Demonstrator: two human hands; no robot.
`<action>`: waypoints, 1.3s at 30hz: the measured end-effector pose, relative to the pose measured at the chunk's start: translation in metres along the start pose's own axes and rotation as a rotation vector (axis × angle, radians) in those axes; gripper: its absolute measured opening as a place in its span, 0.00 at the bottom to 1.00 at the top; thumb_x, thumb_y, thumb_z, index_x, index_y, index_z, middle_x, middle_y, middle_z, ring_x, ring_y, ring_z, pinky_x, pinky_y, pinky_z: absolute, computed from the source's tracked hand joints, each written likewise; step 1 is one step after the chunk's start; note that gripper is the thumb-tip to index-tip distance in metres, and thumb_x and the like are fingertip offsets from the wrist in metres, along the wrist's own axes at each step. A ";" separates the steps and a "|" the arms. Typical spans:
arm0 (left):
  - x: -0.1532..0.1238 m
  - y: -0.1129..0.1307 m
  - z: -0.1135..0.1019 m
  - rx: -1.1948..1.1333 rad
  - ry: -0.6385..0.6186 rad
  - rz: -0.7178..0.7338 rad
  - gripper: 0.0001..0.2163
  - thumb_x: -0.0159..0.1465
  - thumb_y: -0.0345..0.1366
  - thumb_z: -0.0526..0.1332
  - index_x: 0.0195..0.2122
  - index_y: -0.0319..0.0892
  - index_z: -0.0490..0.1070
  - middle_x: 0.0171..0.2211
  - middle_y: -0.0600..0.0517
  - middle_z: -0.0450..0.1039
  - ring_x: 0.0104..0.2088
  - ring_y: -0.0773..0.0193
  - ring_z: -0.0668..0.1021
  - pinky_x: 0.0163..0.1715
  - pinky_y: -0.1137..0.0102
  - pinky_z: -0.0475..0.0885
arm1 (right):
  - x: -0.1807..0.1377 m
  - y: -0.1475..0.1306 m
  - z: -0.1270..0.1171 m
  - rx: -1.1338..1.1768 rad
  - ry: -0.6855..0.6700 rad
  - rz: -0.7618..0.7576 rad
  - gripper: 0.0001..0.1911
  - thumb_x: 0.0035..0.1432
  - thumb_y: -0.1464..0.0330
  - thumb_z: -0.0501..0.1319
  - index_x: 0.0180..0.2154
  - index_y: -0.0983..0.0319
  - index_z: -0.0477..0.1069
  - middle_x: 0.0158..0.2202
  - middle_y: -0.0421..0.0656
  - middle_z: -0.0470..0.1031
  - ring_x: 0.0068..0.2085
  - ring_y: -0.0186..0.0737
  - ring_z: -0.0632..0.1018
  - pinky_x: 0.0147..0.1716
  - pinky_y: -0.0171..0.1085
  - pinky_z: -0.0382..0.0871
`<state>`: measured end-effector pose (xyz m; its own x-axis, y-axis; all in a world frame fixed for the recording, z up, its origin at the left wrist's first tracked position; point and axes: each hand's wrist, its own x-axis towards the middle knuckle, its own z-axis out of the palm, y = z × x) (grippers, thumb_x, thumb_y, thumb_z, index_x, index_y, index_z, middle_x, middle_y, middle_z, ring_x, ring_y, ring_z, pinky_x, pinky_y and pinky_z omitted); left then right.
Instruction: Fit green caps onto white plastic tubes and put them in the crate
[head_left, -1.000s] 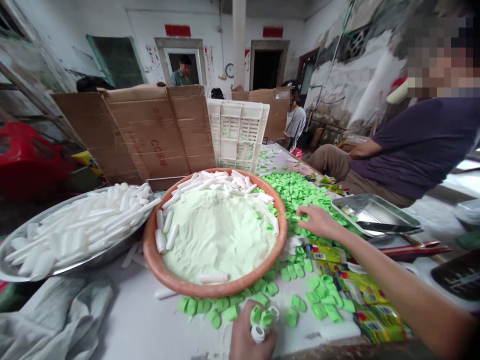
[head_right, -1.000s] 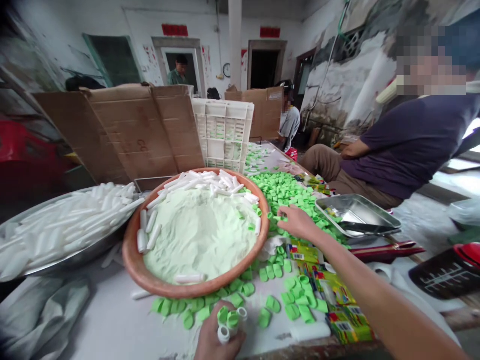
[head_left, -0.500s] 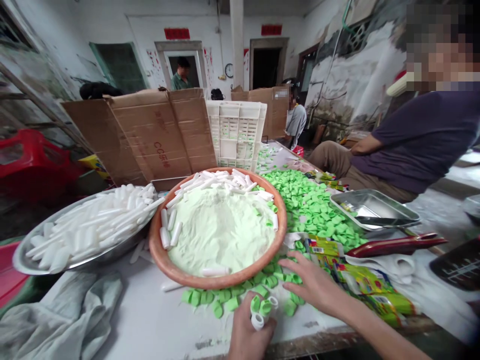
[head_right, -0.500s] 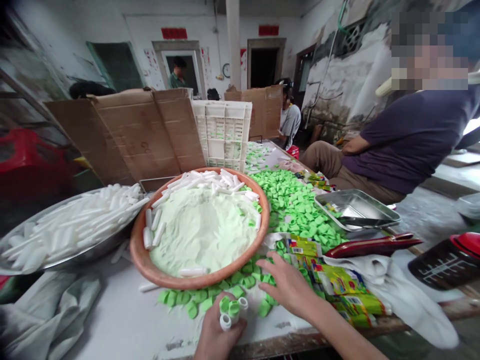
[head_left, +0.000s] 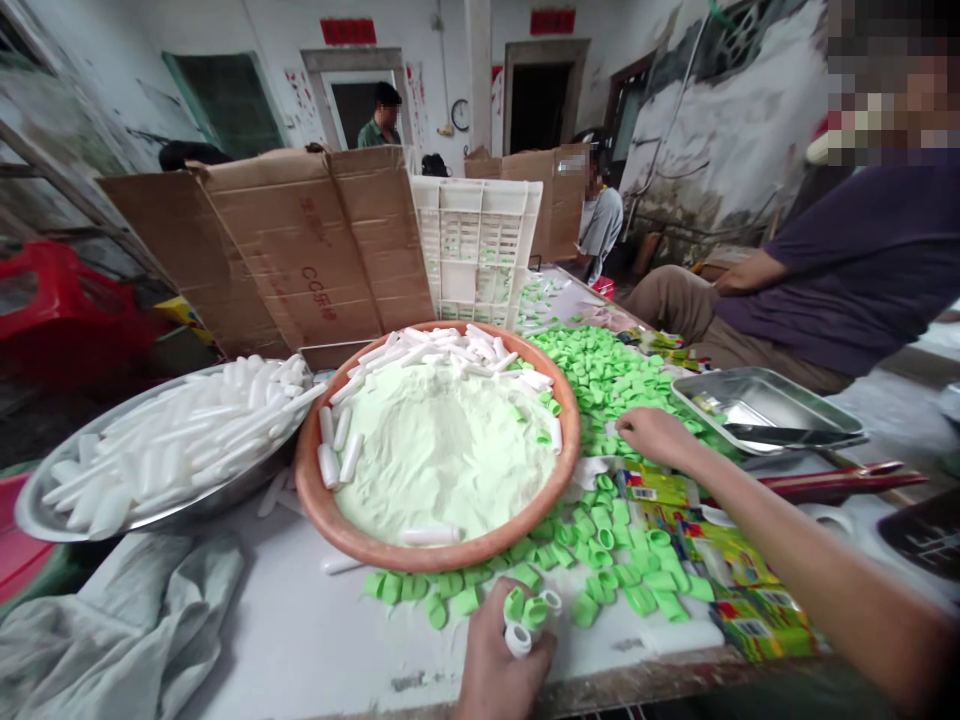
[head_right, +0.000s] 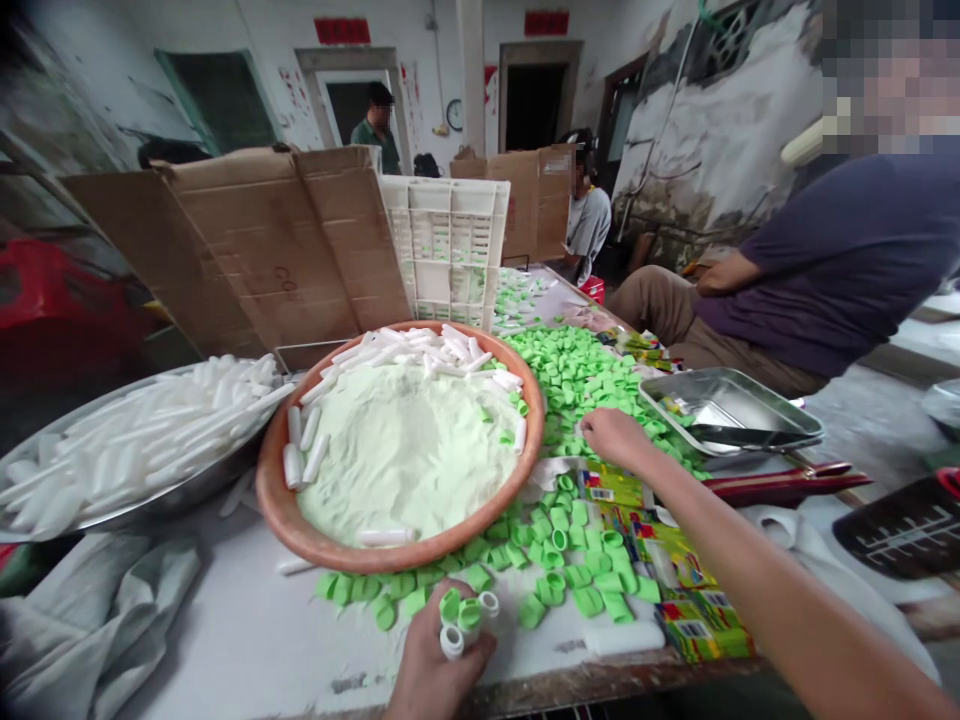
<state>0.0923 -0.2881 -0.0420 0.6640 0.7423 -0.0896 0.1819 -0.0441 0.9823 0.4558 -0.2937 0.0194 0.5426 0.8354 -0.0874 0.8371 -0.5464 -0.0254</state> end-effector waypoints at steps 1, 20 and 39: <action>0.000 0.000 0.000 -0.001 -0.001 0.001 0.07 0.49 0.26 0.59 0.27 0.42 0.63 0.24 0.57 0.63 0.27 0.67 0.66 0.29 0.74 0.61 | 0.008 -0.002 0.003 -0.023 -0.041 0.010 0.11 0.64 0.64 0.57 0.40 0.63 0.74 0.41 0.46 0.77 0.41 0.42 0.77 0.42 0.41 0.70; -0.003 0.008 -0.001 -0.023 -0.002 -0.021 0.08 0.50 0.24 0.59 0.28 0.42 0.64 0.25 0.57 0.67 0.27 0.67 0.67 0.28 0.74 0.61 | -0.107 -0.049 0.015 0.723 0.002 -0.195 0.21 0.56 0.51 0.60 0.43 0.59 0.73 0.32 0.41 0.77 0.31 0.41 0.77 0.31 0.38 0.72; -0.006 0.016 -0.002 -0.078 0.004 0.044 0.05 0.51 0.24 0.62 0.29 0.39 0.70 0.27 0.55 0.71 0.28 0.66 0.68 0.30 0.73 0.63 | -0.156 -0.099 0.003 0.554 -0.083 -0.477 0.17 0.61 0.55 0.56 0.46 0.53 0.77 0.38 0.45 0.78 0.40 0.46 0.77 0.39 0.41 0.71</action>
<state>0.0901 -0.2916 -0.0251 0.6668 0.7438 -0.0460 0.0958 -0.0243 0.9951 0.2881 -0.3702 0.0330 0.1022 0.9946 -0.0159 0.8113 -0.0926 -0.5772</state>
